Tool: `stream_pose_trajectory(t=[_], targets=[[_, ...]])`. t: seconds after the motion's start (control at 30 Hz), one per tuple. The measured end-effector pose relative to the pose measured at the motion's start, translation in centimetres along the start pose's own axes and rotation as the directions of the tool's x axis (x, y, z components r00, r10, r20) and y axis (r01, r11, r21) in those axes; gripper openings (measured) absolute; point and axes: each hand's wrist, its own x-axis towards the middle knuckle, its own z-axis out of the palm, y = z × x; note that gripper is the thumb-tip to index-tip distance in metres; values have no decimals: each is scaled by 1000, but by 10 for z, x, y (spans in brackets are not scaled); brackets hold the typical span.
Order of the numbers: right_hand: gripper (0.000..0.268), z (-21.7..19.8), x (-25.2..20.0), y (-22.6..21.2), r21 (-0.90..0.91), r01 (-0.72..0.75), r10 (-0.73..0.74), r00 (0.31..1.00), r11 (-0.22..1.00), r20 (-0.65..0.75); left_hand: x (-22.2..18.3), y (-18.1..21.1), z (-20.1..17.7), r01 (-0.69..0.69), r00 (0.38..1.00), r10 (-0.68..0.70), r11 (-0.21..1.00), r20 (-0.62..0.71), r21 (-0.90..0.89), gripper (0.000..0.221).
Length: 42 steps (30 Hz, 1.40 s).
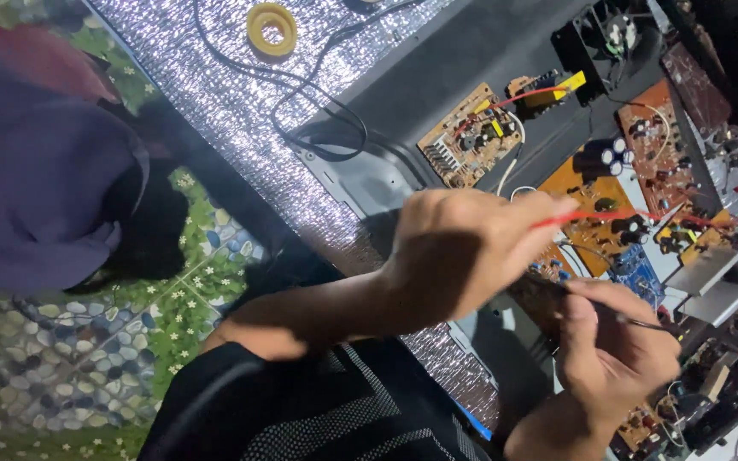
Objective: Testing electronic components with a multimeter and using a soldering iron to repair a television circuit board.
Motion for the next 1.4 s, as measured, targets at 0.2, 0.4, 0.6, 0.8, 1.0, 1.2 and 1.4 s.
stream_pose_trajectory(t=[0.2,0.4,0.6,0.8,1.0,1.2,1.4], targets=[[7,7,8,-11,-33,78,-75,994,996,82,-3,5,-16,-91,991,113,964,-75,249,34],[10,4,12,-17,-80,123,-116,990,989,86,-9,-2,2,-20,994,49,960,-98,279,13],[12,4,12,-11,-156,156,-141,985,975,102,-12,-5,8,15,991,20,966,-134,257,15],[11,8,11,-6,-155,147,-136,988,977,78,-13,-4,2,-26,990,58,973,-132,229,16],[10,10,9,-3,-146,162,-155,986,976,57,-13,-6,2,-50,987,84,970,-137,236,17],[9,11,10,-4,-159,177,-169,984,971,60,-12,-6,2,-33,984,75,969,-163,245,26],[8,11,12,-9,-140,172,-162,984,975,76,-11,-7,2,-38,981,84,967,-177,251,27]])
